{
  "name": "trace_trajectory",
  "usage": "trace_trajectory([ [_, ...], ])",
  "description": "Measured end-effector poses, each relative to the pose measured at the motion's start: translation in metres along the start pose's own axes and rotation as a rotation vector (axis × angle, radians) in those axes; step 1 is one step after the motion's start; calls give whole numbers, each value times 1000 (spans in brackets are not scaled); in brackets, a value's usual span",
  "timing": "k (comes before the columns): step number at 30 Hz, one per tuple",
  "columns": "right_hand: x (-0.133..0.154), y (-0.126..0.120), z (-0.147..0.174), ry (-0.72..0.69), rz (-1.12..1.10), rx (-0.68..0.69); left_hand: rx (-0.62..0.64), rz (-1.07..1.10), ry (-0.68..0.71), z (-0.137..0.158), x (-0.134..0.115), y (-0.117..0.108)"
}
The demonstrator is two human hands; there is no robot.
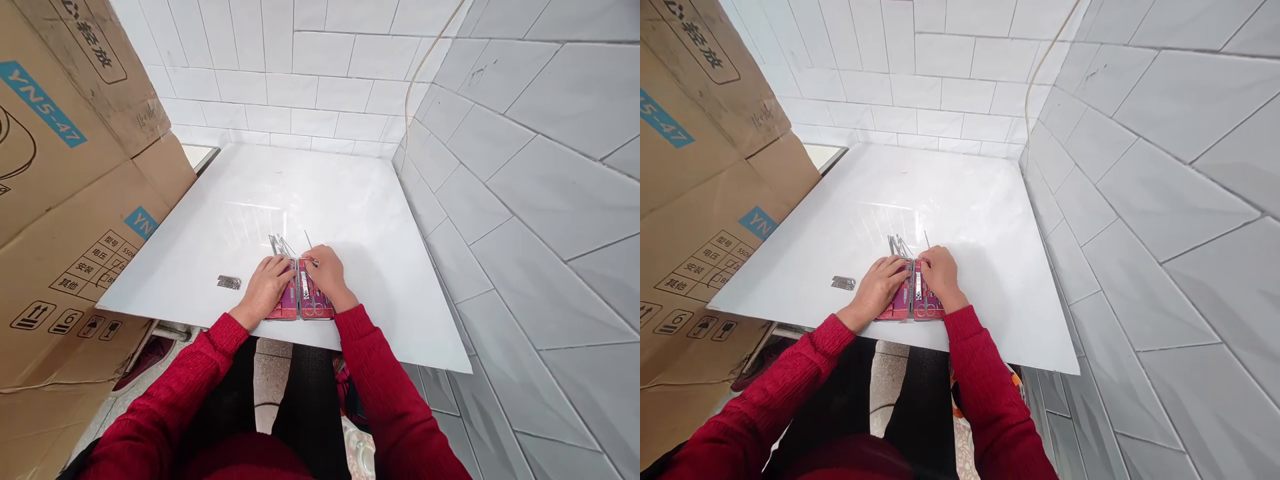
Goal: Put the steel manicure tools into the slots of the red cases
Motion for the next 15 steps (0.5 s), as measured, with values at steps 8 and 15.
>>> trace_trajectory([
  [8, 4, -4, -1, 18, 37, 51, -22, 17, -96, -3, 0, -8],
  [15, 5, -5, 1, 26, 26, 42, -97, 2, -177, 2, 7, -21],
])
Point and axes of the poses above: each hand's wrist, its own z-axis away from the middle knuckle, its own y-axis out of the palm, x = y × z, the point moved 1 cm from there along -z, towards the middle knuckle, and after that the axes turned 2 degrees about -x, right-handed, at the moved point
